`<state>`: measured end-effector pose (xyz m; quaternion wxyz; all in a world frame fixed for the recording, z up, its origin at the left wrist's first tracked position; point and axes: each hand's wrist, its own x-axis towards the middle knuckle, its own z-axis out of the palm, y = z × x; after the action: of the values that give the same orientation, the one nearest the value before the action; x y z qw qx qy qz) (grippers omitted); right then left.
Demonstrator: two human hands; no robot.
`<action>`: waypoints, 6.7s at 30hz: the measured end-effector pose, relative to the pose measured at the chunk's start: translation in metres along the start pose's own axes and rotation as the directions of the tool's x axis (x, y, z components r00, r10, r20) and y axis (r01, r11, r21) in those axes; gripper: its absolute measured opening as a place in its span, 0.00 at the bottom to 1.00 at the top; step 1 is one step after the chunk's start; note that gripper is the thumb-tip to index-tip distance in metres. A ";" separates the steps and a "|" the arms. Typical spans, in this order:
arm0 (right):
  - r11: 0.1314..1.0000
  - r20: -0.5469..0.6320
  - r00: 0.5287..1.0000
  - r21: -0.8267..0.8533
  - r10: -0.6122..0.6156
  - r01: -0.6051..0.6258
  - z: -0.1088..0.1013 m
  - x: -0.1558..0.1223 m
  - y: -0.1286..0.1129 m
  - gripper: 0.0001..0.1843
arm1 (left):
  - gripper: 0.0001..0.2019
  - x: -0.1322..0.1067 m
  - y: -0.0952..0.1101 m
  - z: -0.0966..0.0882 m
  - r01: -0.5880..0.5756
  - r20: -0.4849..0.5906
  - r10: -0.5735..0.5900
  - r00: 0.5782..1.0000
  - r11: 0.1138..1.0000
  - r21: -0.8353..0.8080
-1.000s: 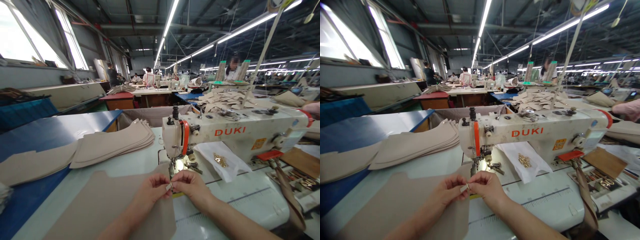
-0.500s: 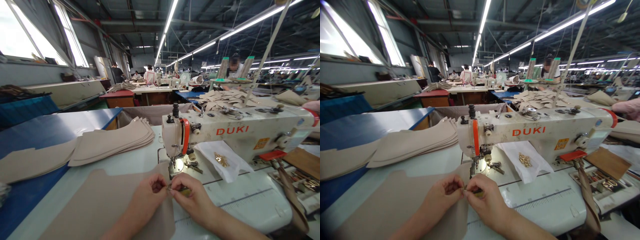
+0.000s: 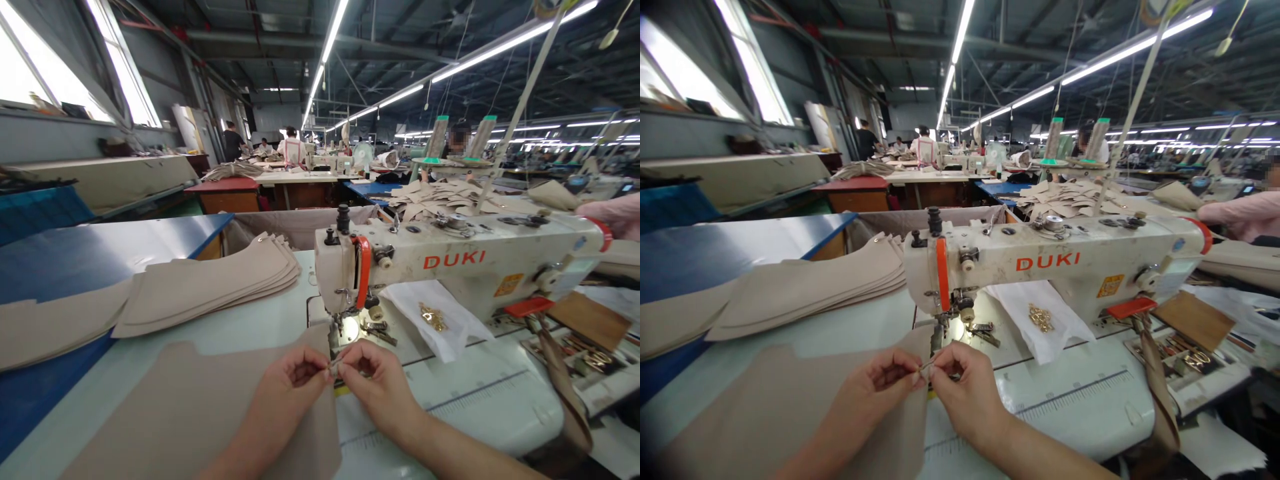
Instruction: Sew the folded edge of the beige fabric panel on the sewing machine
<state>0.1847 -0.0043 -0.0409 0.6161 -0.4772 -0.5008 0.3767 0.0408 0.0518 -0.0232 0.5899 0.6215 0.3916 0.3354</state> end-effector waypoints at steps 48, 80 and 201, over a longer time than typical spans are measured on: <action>0.963 0.068 0.966 -0.123 0.251 -0.241 -0.015 0.007 -0.007 0.05 | 0.18 0.007 0.008 -0.033 -0.347 0.197 0.317 0.928 0.534 0.771; 0.729 0.180 0.789 -0.541 0.588 -0.420 -0.006 0.060 -0.016 0.13 | 0.09 0.024 -0.013 0.004 -0.590 0.419 0.567 0.709 0.153 0.792; 0.148 0.682 0.727 -0.713 -0.079 0.685 -0.046 0.044 0.000 0.02 | 0.17 0.060 -0.015 0.003 -0.659 0.474 0.656 0.588 0.049 0.750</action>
<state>0.2393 0.0270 -0.0314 0.1287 -0.4772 -0.8663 -0.0728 0.0703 0.1031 -0.0410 -0.0473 0.9345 0.1746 0.3064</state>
